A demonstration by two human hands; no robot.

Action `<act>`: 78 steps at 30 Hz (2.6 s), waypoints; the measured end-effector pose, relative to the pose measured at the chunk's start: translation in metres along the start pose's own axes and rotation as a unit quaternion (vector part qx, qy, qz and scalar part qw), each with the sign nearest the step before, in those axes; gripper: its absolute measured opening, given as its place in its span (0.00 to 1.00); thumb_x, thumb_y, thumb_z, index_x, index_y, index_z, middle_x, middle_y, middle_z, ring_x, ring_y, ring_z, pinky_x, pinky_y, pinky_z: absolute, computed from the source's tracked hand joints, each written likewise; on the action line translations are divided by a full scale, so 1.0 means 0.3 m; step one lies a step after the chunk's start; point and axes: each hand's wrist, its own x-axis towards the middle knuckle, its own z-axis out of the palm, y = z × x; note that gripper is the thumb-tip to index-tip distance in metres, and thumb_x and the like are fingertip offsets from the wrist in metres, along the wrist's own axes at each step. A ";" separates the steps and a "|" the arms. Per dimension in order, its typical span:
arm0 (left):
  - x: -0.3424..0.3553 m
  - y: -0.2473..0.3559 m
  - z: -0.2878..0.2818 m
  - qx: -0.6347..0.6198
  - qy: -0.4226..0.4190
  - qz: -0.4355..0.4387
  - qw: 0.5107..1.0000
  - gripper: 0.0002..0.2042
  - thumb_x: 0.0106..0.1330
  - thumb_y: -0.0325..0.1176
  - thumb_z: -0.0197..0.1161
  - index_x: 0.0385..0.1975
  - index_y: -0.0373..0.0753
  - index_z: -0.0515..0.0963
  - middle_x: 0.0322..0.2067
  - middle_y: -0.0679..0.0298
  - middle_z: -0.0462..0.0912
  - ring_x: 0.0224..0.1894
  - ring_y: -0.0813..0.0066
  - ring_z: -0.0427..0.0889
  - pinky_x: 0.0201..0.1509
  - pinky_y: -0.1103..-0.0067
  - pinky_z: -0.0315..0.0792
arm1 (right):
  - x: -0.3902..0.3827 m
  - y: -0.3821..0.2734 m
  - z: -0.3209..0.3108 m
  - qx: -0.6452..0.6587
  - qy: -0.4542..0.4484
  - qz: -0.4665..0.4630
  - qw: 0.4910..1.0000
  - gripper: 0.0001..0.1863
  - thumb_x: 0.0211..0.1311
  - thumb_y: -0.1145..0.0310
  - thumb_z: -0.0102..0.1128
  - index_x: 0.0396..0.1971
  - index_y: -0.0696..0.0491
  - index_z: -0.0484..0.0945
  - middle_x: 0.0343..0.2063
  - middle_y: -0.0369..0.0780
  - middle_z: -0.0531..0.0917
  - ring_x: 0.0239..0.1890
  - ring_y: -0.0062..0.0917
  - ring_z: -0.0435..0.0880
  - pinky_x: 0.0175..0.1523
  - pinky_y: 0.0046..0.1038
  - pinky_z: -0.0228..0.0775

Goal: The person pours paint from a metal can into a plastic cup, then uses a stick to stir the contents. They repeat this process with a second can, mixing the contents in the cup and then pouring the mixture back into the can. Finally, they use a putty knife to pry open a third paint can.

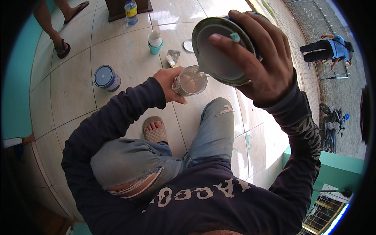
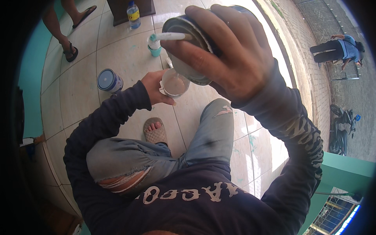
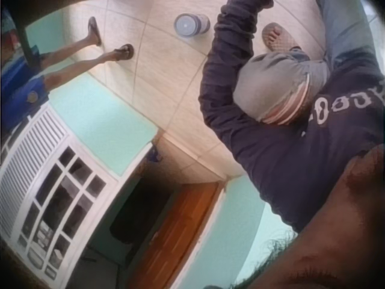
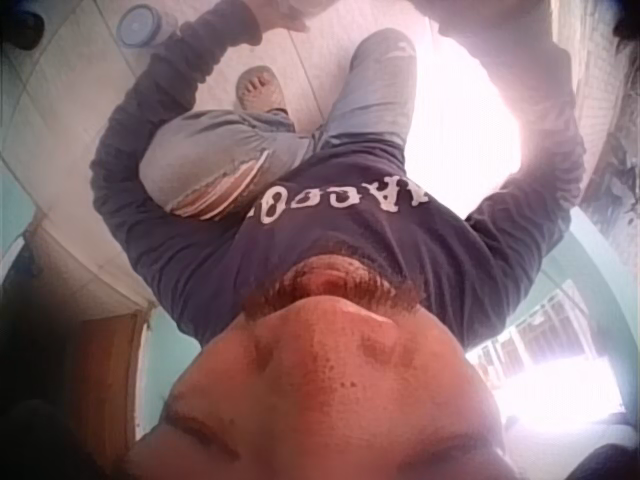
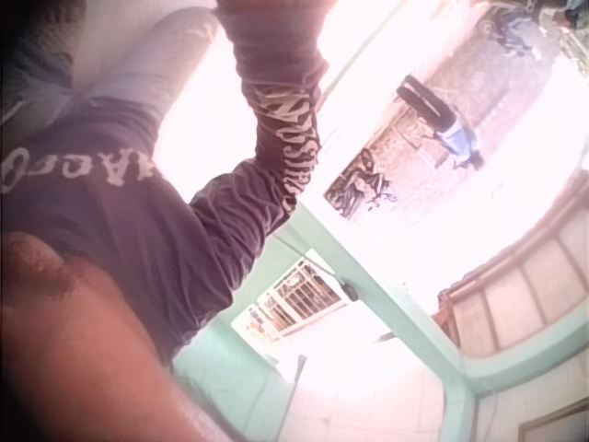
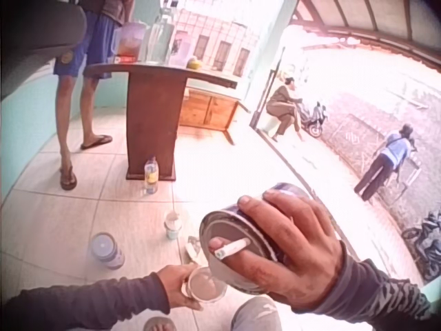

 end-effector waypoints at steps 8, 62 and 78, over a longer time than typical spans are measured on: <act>-0.002 -0.002 0.000 0.001 -0.001 -0.001 1.000 0.37 0.37 0.34 0.82 0.53 0.39 0.73 0.44 0.58 0.82 0.47 0.63 0.82 0.50 0.70 0.76 | 0.001 -0.004 -0.003 -0.001 -0.012 0.001 1.000 0.43 0.32 0.58 0.80 0.58 0.41 0.75 0.55 0.47 0.77 0.57 0.41 0.76 0.59 0.39 0.71; 0.026 0.000 -0.006 0.014 0.052 -0.033 0.998 0.37 0.38 0.41 0.83 0.50 0.39 0.73 0.41 0.54 0.84 0.45 0.59 0.84 0.51 0.72 0.76 | -0.056 -0.024 0.056 0.110 -0.072 0.148 0.980 0.50 0.22 0.73 0.76 0.60 0.45 0.71 0.55 0.46 0.75 0.53 0.42 0.77 0.56 0.41 0.71; 0.035 0.038 0.002 0.156 0.174 -0.041 0.971 0.27 0.41 0.43 0.79 0.39 0.39 0.72 0.35 0.55 0.81 0.39 0.55 0.83 0.44 0.68 0.77 | -0.085 -0.060 0.118 0.044 -0.099 0.245 0.963 0.52 0.25 0.72 0.74 0.63 0.43 0.66 0.55 0.46 0.72 0.53 0.44 0.76 0.56 0.44 0.68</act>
